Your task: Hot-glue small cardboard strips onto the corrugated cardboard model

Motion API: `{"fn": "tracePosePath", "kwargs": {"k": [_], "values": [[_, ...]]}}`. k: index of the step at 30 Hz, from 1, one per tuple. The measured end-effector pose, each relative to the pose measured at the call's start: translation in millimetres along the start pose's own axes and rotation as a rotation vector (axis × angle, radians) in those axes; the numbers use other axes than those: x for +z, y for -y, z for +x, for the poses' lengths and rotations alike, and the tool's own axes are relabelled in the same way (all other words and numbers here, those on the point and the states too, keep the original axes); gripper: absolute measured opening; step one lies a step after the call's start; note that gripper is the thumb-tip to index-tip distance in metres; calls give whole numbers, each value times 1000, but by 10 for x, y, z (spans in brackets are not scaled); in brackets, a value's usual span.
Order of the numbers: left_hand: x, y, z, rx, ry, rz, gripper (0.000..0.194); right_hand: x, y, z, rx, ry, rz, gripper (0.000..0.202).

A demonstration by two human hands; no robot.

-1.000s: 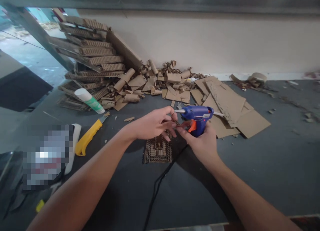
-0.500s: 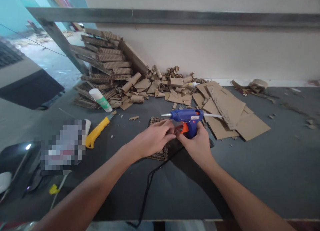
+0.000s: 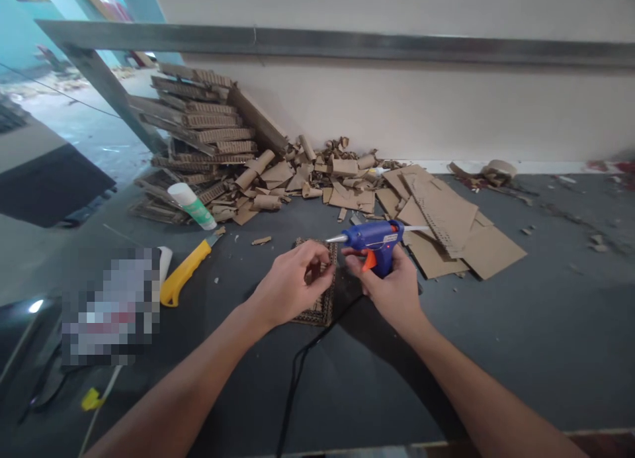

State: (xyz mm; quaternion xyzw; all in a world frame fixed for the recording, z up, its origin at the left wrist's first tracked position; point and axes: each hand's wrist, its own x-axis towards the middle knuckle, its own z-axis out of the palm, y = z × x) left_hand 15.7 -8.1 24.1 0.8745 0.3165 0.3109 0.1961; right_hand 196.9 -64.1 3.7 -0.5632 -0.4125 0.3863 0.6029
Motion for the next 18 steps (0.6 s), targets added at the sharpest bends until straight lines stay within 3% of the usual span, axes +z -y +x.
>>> {"fn": "tracePosePath", "kwargs": {"k": [11,18], "values": [[65,56,4,27,-42,-95,11,19,-2,42,164,77,142,47],[75,23,8,-5,-105,-190,6,-42,-4,73,162,213,231,41]]}}
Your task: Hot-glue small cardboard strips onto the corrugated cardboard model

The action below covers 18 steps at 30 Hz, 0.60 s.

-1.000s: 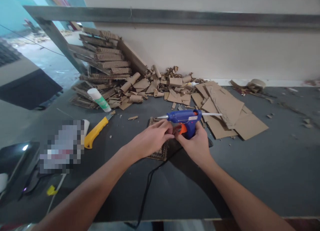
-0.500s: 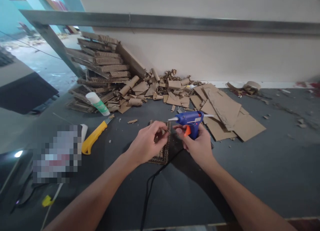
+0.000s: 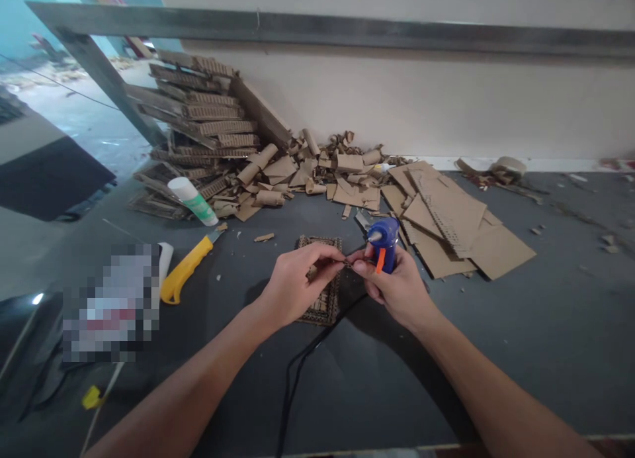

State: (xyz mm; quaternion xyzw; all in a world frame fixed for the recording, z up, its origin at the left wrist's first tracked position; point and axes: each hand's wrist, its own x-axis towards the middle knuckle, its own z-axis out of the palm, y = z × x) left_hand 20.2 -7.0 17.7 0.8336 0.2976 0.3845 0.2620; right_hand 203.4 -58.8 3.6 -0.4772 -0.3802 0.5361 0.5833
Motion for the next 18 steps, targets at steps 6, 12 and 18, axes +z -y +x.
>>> {"fn": "tracePosePath", "kwargs": {"k": [6,12,18], "values": [[-7,-36,-10,-14,27,-54,11,-62,27,3,-13,53,-51,42],[-40,-75,15,6,8,-53,12,-24,66,-22,-38,-26,-157,40],[-27,-58,4,-31,-23,-81,17,20,101,-56,-63,-87,-191,36]]}}
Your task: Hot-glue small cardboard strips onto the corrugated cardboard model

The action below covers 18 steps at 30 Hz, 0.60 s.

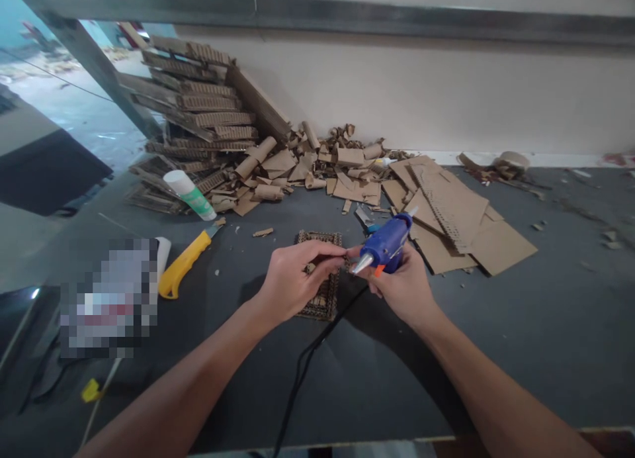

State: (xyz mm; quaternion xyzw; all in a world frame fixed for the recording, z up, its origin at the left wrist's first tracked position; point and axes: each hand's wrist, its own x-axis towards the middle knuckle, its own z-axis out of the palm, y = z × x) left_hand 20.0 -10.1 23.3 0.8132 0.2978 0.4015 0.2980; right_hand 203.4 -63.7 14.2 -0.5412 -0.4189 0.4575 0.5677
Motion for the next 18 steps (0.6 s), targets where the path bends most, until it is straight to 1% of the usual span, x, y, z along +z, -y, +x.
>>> {"fn": "tracePosePath", "kwargs": {"k": [4,8,13,18], "values": [[24,35,-29,-2,-16,7,11,7,12,-3,12,2,-7,39],[36,48,-35,41,-44,14,8,-4,-16,8,9,31,-27,39],[26,29,-7,158,-97,53,5,-41,-63,2,-64,65,-40,38],[20,-10,12,175,-112,107,4,-72,-71,-4,-157,91,-87,34]]}}
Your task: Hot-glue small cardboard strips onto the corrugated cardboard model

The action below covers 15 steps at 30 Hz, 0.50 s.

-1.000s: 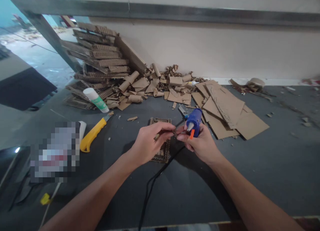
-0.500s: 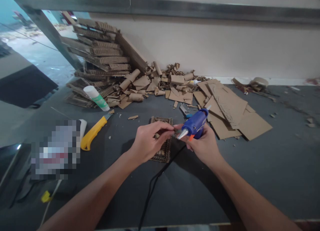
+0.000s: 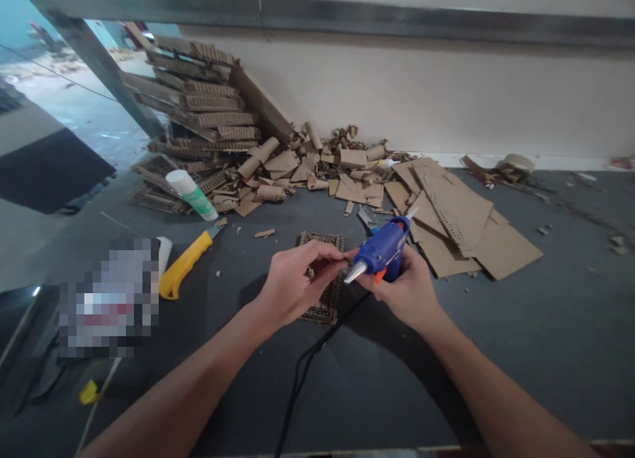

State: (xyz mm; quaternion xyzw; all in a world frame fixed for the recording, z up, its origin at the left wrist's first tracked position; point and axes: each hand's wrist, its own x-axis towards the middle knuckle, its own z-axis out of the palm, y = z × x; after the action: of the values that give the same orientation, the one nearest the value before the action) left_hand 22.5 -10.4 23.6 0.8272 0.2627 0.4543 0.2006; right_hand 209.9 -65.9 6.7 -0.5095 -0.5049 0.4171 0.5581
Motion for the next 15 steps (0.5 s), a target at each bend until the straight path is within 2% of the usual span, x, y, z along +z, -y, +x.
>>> {"fn": "tracePosePath", "kwargs": {"k": [10,15], "values": [[4,-25,2,28,5,-19,8,-8,-6,11,-54,11,4,32],[0,-30,-11,17,46,-50,11,-10,7,16,-53,-9,3,35]]}}
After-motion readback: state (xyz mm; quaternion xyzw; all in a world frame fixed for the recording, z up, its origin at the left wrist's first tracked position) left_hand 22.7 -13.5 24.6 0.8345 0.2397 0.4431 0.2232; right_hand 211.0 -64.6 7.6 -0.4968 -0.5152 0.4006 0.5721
